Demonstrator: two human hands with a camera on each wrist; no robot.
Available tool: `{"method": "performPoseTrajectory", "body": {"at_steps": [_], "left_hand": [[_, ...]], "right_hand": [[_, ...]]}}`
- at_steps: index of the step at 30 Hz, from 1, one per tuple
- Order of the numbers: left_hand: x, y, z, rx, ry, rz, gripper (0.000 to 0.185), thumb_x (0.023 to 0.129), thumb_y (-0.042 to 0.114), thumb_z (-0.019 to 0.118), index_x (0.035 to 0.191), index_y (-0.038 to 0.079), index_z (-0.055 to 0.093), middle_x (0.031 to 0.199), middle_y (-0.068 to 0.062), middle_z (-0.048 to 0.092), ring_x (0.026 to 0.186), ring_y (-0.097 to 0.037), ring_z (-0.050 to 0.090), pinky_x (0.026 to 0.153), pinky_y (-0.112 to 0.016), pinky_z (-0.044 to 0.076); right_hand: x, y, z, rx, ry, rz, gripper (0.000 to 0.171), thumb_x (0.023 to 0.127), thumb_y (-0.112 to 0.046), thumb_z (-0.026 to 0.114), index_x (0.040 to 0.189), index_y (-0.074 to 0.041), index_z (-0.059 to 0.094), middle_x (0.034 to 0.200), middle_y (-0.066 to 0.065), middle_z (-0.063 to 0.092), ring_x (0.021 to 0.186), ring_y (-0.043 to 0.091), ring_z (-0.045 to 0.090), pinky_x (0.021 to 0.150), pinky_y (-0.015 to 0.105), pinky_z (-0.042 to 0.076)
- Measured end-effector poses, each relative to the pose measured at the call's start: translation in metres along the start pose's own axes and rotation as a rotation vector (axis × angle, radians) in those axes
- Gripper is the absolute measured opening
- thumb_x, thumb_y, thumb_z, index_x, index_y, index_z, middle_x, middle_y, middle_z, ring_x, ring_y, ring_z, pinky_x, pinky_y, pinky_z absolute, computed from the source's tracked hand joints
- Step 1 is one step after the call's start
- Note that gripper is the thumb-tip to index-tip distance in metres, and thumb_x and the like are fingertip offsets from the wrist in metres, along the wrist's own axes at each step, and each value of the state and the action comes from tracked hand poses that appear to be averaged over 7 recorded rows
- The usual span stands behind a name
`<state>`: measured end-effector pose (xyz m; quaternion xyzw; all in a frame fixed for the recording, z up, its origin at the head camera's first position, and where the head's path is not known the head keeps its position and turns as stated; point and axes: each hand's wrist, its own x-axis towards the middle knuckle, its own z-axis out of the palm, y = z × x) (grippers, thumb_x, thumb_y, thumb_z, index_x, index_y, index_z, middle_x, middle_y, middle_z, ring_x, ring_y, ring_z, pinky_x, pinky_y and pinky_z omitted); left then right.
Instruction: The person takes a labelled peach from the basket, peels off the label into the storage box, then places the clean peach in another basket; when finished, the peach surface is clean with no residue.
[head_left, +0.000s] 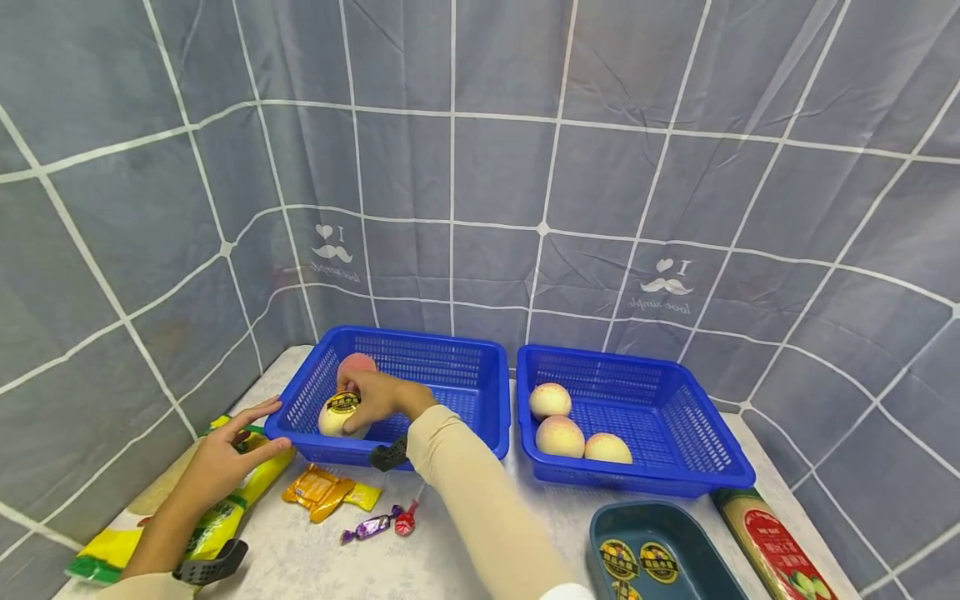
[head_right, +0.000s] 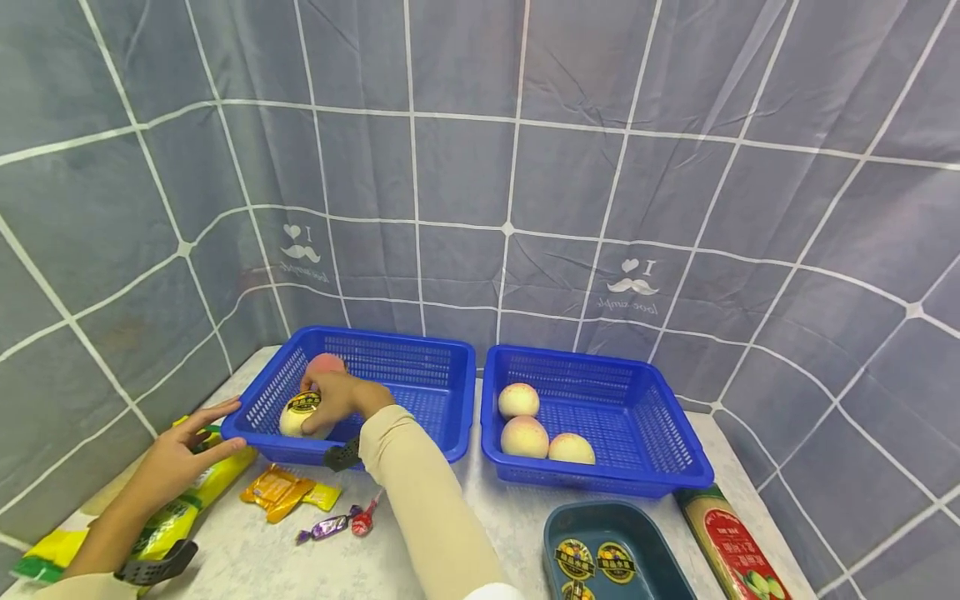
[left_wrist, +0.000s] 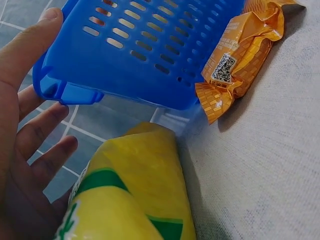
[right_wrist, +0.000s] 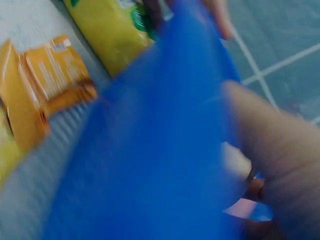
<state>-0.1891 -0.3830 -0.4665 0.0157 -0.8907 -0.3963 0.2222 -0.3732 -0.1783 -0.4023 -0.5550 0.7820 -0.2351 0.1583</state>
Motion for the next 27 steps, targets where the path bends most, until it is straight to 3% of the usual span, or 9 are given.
{"method": "performPoseTrajectory", "body": {"at_steps": [4, 7, 10, 13, 15, 19, 21, 23, 27], "left_hand": [[-0.001, 0.002, 0.0, 0.012, -0.009, -0.007, 0.068, 0.093, 0.034, 0.076, 0.148, 0.004, 0.049, 0.15, -0.025, 0.045, 0.133, -0.057, 0.038, 0.096, -0.075, 0.037], [-0.004, 0.001, -0.002, 0.013, -0.007, -0.007, 0.068, 0.093, 0.033, 0.075, 0.149, 0.005, 0.048, 0.151, -0.025, 0.043, 0.132, -0.058, 0.038, 0.095, -0.075, 0.037], [-0.006, -0.001, -0.006, 0.017, 0.006, -0.008, 0.068, 0.094, 0.033, 0.075, 0.15, 0.007, 0.048, 0.155, -0.011, 0.043, 0.132, -0.057, 0.038, 0.095, -0.075, 0.036], [-0.008, -0.004, -0.01, 0.015, 0.015, -0.009, 0.068, 0.094, 0.034, 0.074, 0.152, 0.009, 0.047, 0.154, 0.014, 0.041, 0.133, -0.056, 0.037, 0.095, -0.075, 0.035], [-0.009, -0.005, -0.012, 0.023, 0.015, -0.011, 0.069, 0.094, 0.034, 0.074, 0.152, 0.01, 0.046, 0.149, 0.026, 0.038, 0.133, -0.056, 0.037, 0.096, -0.075, 0.034], [-0.01, -0.009, -0.013, 0.034, 0.009, -0.016, 0.069, 0.095, 0.034, 0.073, 0.154, 0.012, 0.044, 0.143, 0.036, 0.034, 0.134, -0.056, 0.036, 0.106, -0.067, 0.033], [-0.01, -0.01, -0.011, 0.041, 0.007, -0.013, 0.069, 0.095, 0.034, 0.073, 0.154, 0.013, 0.044, 0.142, 0.037, 0.034, 0.134, -0.055, 0.036, 0.114, -0.042, 0.034], [-0.008, -0.01, -0.008, 0.042, 0.005, -0.007, 0.069, 0.095, 0.034, 0.073, 0.154, 0.014, 0.044, 0.141, 0.038, 0.034, 0.134, -0.055, 0.036, 0.107, -0.017, 0.03], [-0.004, -0.009, -0.001, 0.035, 0.001, 0.005, 0.068, 0.095, 0.034, 0.073, 0.154, 0.015, 0.044, 0.142, 0.036, 0.035, 0.133, -0.054, 0.038, 0.086, -0.001, 0.023]], "right_hand": [[-0.033, -0.002, -0.03, -0.031, 0.094, 0.0, 0.056, 0.078, -0.013, 0.086, 0.123, -0.008, 0.052, 0.107, 0.002, 0.057, 0.097, 0.011, 0.054, 0.082, 0.017, 0.046], [-0.068, -0.009, -0.055, -0.122, 0.185, 0.025, 0.06, 0.076, -0.021, 0.086, 0.125, -0.013, 0.053, 0.111, 0.002, 0.057, 0.1, 0.012, 0.054, 0.082, 0.021, 0.047], [-0.112, -0.02, -0.074, -0.176, 0.253, 0.045, 0.064, 0.074, -0.024, 0.087, 0.128, -0.016, 0.052, 0.119, 0.004, 0.056, 0.104, 0.013, 0.054, 0.083, 0.025, 0.049], [-0.163, -0.031, -0.082, -0.239, 0.299, 0.051, 0.068, 0.072, -0.026, 0.086, 0.13, -0.018, 0.052, 0.123, 0.001, 0.056, 0.105, 0.013, 0.055, 0.083, 0.028, 0.05], [-0.197, -0.036, -0.078, -0.277, 0.32, 0.056, 0.068, 0.07, -0.026, 0.086, 0.13, -0.019, 0.053, 0.122, -0.001, 0.057, 0.102, 0.011, 0.056, 0.082, 0.03, 0.05], [-0.259, -0.044, -0.053, -0.342, 0.327, 0.071, 0.068, 0.067, -0.028, 0.088, 0.127, -0.02, 0.056, 0.118, -0.006, 0.057, 0.1, 0.009, 0.055, 0.081, 0.031, 0.051], [-0.284, -0.046, -0.035, -0.366, 0.316, 0.102, 0.067, 0.066, -0.031, 0.088, 0.125, -0.022, 0.057, 0.114, -0.007, 0.056, 0.096, 0.008, 0.055, 0.078, 0.029, 0.051], [-0.305, -0.044, -0.017, -0.366, 0.297, 0.167, 0.065, 0.066, -0.033, 0.088, 0.123, -0.026, 0.058, 0.11, -0.01, 0.055, 0.089, 0.006, 0.055, 0.072, 0.027, 0.05], [-0.33, -0.032, 0.014, -0.306, 0.254, 0.298, 0.061, 0.067, -0.033, 0.086, 0.119, -0.027, 0.057, 0.104, -0.011, 0.052, 0.079, 0.005, 0.054, 0.065, 0.025, 0.047]]}}
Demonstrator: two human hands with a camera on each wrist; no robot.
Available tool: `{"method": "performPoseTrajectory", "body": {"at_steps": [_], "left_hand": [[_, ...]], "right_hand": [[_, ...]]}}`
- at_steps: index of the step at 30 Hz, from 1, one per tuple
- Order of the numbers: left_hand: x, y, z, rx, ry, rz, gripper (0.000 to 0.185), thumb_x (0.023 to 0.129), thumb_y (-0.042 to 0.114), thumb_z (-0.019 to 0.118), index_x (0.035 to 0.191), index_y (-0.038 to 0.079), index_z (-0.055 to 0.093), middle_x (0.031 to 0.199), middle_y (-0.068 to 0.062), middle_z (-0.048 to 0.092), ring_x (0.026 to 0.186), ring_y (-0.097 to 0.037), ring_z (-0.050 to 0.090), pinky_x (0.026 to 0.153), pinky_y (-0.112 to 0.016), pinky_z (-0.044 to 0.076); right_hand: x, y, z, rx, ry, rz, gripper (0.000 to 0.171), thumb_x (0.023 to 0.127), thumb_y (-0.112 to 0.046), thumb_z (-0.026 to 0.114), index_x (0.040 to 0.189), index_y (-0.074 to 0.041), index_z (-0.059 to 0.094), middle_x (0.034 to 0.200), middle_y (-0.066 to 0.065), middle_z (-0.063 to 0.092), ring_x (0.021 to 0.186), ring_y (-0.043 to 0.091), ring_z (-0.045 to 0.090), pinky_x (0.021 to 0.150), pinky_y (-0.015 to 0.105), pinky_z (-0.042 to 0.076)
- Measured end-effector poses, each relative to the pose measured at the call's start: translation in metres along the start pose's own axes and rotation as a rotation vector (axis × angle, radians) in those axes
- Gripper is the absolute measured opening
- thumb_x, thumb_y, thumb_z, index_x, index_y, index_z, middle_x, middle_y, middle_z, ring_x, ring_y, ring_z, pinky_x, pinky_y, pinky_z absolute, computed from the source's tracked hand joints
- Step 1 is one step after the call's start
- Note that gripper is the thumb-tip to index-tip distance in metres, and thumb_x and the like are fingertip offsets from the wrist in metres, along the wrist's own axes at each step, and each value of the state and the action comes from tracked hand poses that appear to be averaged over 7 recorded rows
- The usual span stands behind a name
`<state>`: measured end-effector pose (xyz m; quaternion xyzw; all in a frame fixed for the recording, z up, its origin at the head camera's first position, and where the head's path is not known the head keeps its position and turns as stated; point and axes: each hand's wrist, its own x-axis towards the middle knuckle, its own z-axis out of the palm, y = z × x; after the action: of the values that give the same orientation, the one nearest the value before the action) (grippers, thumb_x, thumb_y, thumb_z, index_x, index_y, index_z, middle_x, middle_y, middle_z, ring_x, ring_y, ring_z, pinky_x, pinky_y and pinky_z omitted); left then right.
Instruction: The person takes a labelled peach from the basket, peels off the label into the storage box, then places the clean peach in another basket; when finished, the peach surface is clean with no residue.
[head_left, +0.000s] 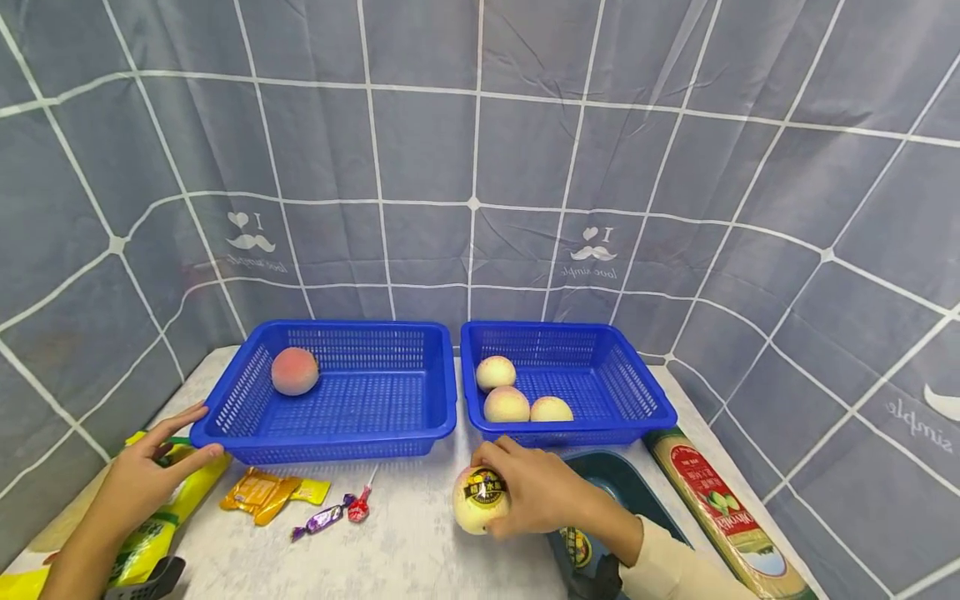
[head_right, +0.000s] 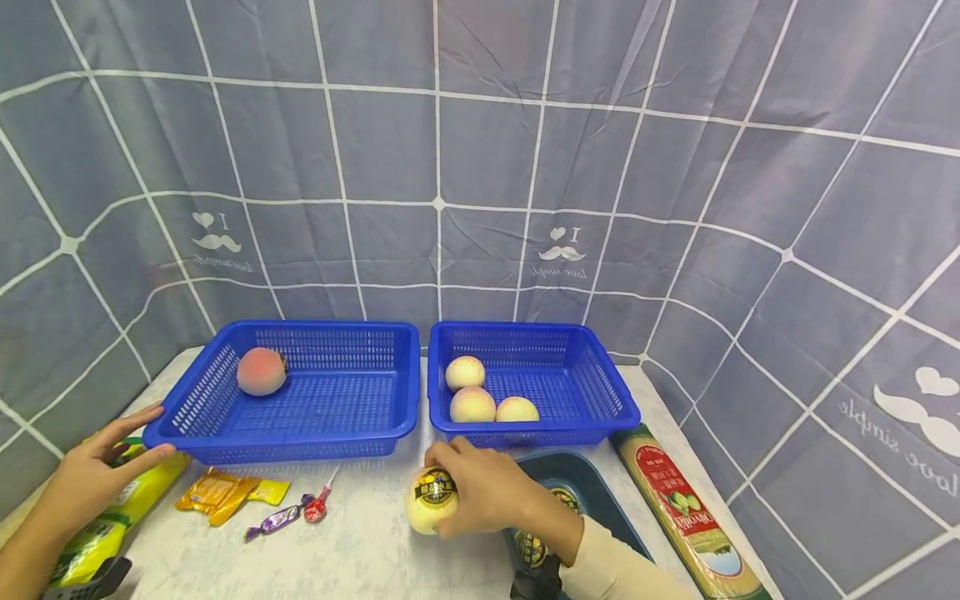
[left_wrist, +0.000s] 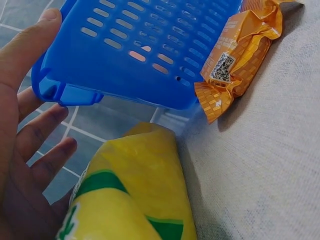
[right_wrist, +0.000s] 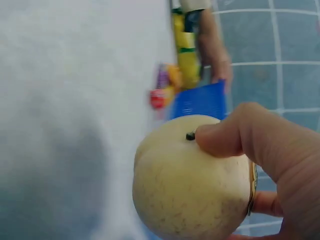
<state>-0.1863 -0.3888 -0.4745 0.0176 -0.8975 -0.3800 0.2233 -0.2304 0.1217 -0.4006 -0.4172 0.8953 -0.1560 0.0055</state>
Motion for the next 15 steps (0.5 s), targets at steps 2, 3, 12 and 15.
{"method": "performPoseTrajectory", "body": {"at_steps": [2, 3, 12, 15], "left_hand": [[0.0, 0.0, 0.0, 0.001, 0.009, -0.003, 0.068, 0.095, 0.034, 0.073, 0.154, 0.014, 0.045, 0.142, 0.036, 0.036, 0.133, -0.054, 0.038, 0.086, -0.002, 0.024], [-0.001, 0.0, 0.001, 0.003, 0.014, -0.004, 0.068, 0.095, 0.034, 0.073, 0.154, 0.014, 0.045, 0.142, 0.034, 0.036, 0.133, -0.054, 0.039, 0.086, -0.003, 0.024], [0.002, 0.005, 0.001, 0.026, -0.025, -0.022, 0.073, 0.095, 0.036, 0.073, 0.153, 0.004, 0.042, 0.15, -0.03, 0.041, 0.125, -0.059, 0.043, 0.087, -0.064, 0.048], [0.002, 0.008, 0.0, 0.042, -0.035, -0.011, 0.075, 0.094, 0.036, 0.073, 0.153, 0.002, 0.04, 0.146, -0.038, 0.041, 0.12, -0.06, 0.045, 0.08, -0.058, 0.052]], "right_hand": [[-0.002, 0.005, 0.011, 0.015, -0.024, 0.03, 0.06, 0.067, -0.033, 0.086, 0.119, -0.026, 0.056, 0.103, -0.01, 0.053, 0.081, 0.006, 0.053, 0.066, 0.025, 0.047], [-0.003, 0.008, 0.015, 0.019, -0.033, 0.037, 0.061, 0.067, -0.033, 0.087, 0.119, -0.026, 0.056, 0.103, -0.01, 0.053, 0.082, 0.006, 0.053, 0.067, 0.025, 0.047], [-0.003, 0.016, 0.026, 0.044, -0.081, 0.054, 0.062, 0.069, -0.036, 0.09, 0.119, -0.026, 0.055, 0.107, -0.01, 0.053, 0.088, 0.006, 0.054, 0.072, 0.027, 0.049], [-0.004, 0.018, 0.023, 0.074, -0.102, 0.053, 0.061, 0.072, -0.036, 0.09, 0.121, -0.025, 0.055, 0.108, -0.011, 0.054, 0.092, 0.005, 0.054, 0.077, 0.026, 0.05]]}}
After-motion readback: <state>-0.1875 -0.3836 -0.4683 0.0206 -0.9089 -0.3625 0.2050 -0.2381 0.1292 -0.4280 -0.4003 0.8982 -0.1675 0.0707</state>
